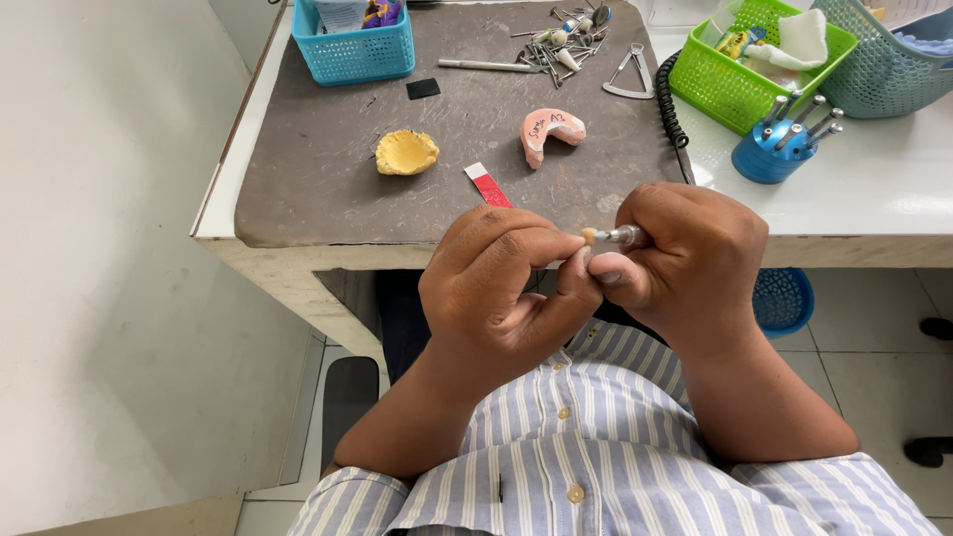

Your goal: The person handles a yellow dental mold and a pink denture, using a red sanding strip to smooth the denture edges. They then use a rotary tool to grind a small tooth-shaped piece and place it into the mold. The person repeatedly checks fit and alignment between the mold and denture.

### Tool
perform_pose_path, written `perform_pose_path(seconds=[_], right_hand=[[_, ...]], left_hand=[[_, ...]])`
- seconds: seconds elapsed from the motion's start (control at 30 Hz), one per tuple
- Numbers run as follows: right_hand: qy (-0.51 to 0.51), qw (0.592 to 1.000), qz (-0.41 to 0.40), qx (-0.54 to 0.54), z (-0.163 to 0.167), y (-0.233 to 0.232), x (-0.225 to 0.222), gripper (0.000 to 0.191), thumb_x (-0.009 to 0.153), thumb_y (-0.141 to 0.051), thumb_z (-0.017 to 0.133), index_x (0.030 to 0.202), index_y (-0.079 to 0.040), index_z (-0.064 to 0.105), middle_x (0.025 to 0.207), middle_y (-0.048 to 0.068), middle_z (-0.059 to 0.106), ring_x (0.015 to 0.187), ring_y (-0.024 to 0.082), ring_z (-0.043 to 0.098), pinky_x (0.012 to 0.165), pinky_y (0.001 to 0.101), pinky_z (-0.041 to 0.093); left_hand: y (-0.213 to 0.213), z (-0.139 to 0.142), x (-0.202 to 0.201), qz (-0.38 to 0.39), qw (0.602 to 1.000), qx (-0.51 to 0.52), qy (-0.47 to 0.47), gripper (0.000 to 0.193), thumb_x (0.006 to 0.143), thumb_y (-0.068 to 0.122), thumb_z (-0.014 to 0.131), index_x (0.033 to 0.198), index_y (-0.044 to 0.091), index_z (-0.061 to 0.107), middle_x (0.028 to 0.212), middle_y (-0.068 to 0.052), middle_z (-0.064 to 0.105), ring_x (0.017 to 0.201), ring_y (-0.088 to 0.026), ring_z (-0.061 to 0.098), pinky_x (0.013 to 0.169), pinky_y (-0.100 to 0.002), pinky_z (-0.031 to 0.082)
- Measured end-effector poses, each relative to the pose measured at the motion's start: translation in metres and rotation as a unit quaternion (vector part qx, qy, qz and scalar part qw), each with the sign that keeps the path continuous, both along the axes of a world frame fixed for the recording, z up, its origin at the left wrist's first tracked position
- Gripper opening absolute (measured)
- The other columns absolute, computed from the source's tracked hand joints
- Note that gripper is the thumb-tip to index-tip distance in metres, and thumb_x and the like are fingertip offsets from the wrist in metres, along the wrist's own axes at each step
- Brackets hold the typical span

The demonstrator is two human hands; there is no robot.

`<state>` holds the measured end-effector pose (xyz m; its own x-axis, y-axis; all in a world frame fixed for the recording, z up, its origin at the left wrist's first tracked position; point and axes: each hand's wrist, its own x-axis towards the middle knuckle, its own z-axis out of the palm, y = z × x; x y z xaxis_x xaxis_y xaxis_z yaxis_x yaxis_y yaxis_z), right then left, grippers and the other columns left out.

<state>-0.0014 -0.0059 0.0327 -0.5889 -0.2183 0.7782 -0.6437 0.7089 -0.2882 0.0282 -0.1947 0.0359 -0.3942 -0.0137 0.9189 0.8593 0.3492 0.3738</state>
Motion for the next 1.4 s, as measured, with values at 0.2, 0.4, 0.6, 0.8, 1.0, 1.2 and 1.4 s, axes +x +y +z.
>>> perform_pose_path(seconds=[0.2, 0.4, 0.6, 0.8, 1.0, 1.2, 1.4], right_hand=[[-0.009, 0.998, -0.008, -0.055, 0.006, 0.01, -0.024, 0.039, 0.101, -0.039, 0.053, 0.083, -0.004, 0.059, 0.073, 0.011, 0.056, 0.064, 0.029, 0.059, 0.062, 0.0409, 0.045], [-0.009, 0.999, -0.041, 0.022, 0.0, 0.011, -0.069, 0.01, 0.098, -0.004, 0.056, 0.104, 0.001, 0.062, 0.094, 0.019, 0.066, 0.091, 0.038, 0.065, 0.084, 0.0475, 0.052], [-0.034, 0.995, -0.06, 0.074, -0.018, 0.007, -0.089, 0.019, 0.099, -0.005, 0.068, 0.118, -0.001, 0.066, 0.109, 0.02, 0.065, 0.103, 0.041, 0.061, 0.092, 0.0494, 0.048], [-0.05, 0.984, -0.155, 0.078, -0.025, 0.014, -0.1, 0.023, 0.097, -0.009, 0.073, 0.119, -0.003, 0.069, 0.11, 0.018, 0.067, 0.103, 0.04, 0.061, 0.09, 0.0493, 0.047], [-0.082, 0.973, -0.192, 0.098, -0.033, 0.019, -0.115, 0.029, 0.093, -0.008, 0.073, 0.122, -0.005, 0.07, 0.11, 0.02, 0.066, 0.103, 0.041, 0.06, 0.09, 0.049, 0.048], [-0.021, 0.973, -0.2, 0.11, -0.032, 0.017, -0.112, 0.031, 0.09, -0.011, 0.077, 0.12, -0.005, 0.071, 0.111, 0.02, 0.066, 0.104, 0.04, 0.06, 0.089, 0.0482, 0.048], [0.016, 0.994, 0.018, -0.106, 0.012, 0.009, -0.048, 0.013, 0.104, -0.009, 0.075, 0.099, -0.001, 0.067, 0.103, 0.011, 0.064, 0.091, 0.024, 0.063, 0.077, 0.0287, 0.05]], left_hand=[[-0.004, -0.019, -0.012, -0.308, 0.894, 0.253, -0.205, 0.005, 0.101, 0.003, 0.072, 0.103, -0.001, 0.069, 0.092, -0.009, 0.071, 0.076, -0.007, 0.062, 0.069, -0.022, 0.051], [-0.01, -0.029, -0.023, -0.436, 0.764, 0.385, -0.278, 0.006, 0.1, 0.002, 0.069, 0.102, -0.004, 0.069, 0.089, -0.012, 0.071, 0.075, -0.012, 0.06, 0.071, -0.028, 0.049], [-0.01, -0.027, -0.024, -0.545, 0.638, 0.426, -0.337, 0.009, 0.101, 0.006, 0.069, 0.098, -0.003, 0.069, 0.087, -0.011, 0.071, 0.072, -0.012, 0.06, 0.068, -0.029, 0.048], [0.0, -0.02, -0.021, -0.462, 0.742, 0.369, -0.315, 0.006, 0.099, 0.003, 0.069, 0.1, -0.002, 0.069, 0.085, -0.008, 0.07, 0.071, -0.008, 0.059, 0.066, -0.025, 0.047], [0.001, -0.02, -0.002, -0.31, 0.904, 0.248, -0.158, 0.005, 0.102, -0.004, 0.072, 0.101, -0.003, 0.068, 0.095, -0.007, 0.07, 0.077, -0.002, 0.056, 0.069, -0.018, 0.045], [0.004, -0.024, 0.001, -0.284, 0.924, 0.222, -0.126, 0.006, 0.101, -0.006, 0.072, 0.103, -0.003, 0.068, 0.097, -0.007, 0.07, 0.08, -0.004, 0.059, 0.07, -0.019, 0.046], [0.007, -0.023, -0.006, -0.295, 0.913, 0.252, -0.126, 0.004, 0.102, -0.006, 0.07, 0.103, -0.004, 0.067, 0.097, -0.007, 0.069, 0.084, -0.004, 0.06, 0.073, -0.02, 0.048]])
